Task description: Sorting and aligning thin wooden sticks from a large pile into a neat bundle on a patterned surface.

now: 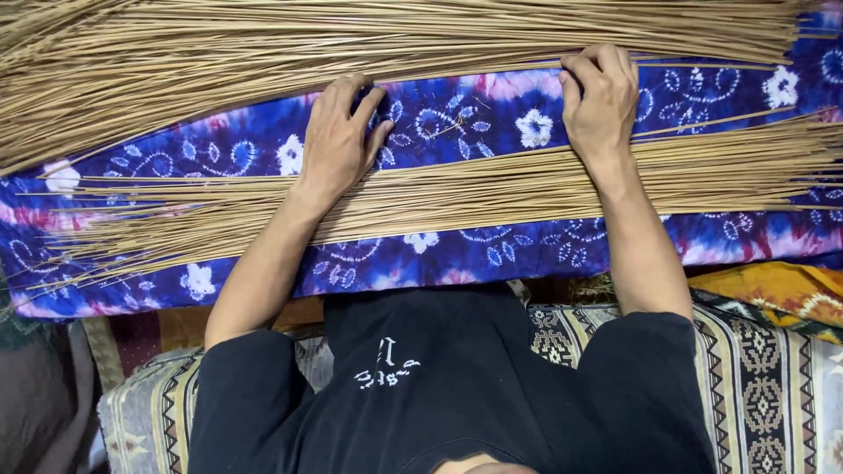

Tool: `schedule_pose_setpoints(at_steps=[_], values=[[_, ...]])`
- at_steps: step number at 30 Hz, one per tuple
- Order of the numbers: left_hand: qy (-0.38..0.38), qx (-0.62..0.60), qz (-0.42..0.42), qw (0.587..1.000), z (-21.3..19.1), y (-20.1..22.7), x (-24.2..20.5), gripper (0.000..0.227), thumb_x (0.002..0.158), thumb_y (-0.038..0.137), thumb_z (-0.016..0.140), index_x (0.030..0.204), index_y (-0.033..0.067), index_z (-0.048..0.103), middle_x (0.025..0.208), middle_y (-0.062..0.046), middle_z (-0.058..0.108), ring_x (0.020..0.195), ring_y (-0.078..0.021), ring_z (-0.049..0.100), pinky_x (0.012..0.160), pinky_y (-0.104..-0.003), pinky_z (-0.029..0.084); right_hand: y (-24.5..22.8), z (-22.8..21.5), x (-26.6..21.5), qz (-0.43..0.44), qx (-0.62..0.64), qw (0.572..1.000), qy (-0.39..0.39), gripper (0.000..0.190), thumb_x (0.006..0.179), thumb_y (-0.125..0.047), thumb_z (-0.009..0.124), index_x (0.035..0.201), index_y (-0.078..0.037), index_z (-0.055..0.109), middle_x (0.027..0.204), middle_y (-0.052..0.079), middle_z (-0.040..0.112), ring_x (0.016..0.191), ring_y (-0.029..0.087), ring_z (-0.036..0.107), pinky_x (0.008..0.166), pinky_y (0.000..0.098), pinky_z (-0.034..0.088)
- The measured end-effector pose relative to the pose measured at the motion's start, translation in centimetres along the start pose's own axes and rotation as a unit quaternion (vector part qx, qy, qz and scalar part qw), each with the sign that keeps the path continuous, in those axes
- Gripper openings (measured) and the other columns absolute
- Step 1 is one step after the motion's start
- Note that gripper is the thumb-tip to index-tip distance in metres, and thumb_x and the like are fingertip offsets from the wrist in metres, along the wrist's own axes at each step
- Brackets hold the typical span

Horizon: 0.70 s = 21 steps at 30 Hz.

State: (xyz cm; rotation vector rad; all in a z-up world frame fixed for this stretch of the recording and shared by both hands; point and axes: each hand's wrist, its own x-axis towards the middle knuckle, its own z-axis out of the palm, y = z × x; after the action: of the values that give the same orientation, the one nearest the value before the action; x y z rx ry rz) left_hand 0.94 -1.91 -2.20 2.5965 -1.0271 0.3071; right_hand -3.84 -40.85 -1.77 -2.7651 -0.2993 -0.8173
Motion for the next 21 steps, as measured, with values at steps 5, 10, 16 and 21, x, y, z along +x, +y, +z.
schedule_pose_setpoints(at_steps=[5,10,16,21], values=[[0.014,0.011,-0.001,1.0,-0.1,-0.2,0.3,0.045,0.111,0.038,0.057,0.14,0.0025,0.056,0.139,-0.021,0.053,0.126,-0.0356,0.054,0.104,-0.053,0.047,-0.1,0.0,-0.1,-0.008,-0.007,1.0,-0.004,0.011,0.099,-0.006,0.079,0.109,-0.001,0.079,0.1,0.011,0.062,0.092,0.028,0.055,0.077,0.041,0.046],[0.049,0.03,0.006,0.998,-0.6,-0.3,0.7,0.031,0.113,0.026,0.053,0.135,0.0044,0.059,0.131,-0.018,0.058,0.117,-0.0348,0.058,0.096,-0.048,0.046,0.5,0.3,-0.3,0.004,0.015,1.0,-0.026,0.007,0.101,-0.004,0.078,0.104,-0.001,0.073,0.101,0.011,0.059,0.094,0.029,0.051,0.079,0.0401,0.043],[0.067,0.031,0.003,0.997,-0.5,-0.3,0.5,0.026,0.11,0.02,0.06,0.13,0.0044,0.06,0.128,-0.017,0.059,0.114,-0.0336,0.058,0.093,-0.046,0.047,-0.2,-0.6,0.0,-0.013,-0.024,0.996,-0.08,0.008,0.107,-0.009,0.066,0.104,-0.006,0.06,0.102,0.009,0.056,0.095,0.028,0.049,0.08,0.0399,0.034],[0.068,0.031,0.004,0.997,-0.3,-0.5,0.4,0.026,0.11,0.022,0.06,0.131,0.0055,0.061,0.13,-0.018,0.059,0.117,-0.0334,0.059,0.094,-0.047,0.048,0.8,-0.7,-0.1,-0.082,-0.034,0.994,-0.071,0.006,0.114,-0.013,0.07,0.11,-0.009,0.073,0.102,0.006,0.061,0.093,0.025,0.052,0.078,0.0372,0.034]])
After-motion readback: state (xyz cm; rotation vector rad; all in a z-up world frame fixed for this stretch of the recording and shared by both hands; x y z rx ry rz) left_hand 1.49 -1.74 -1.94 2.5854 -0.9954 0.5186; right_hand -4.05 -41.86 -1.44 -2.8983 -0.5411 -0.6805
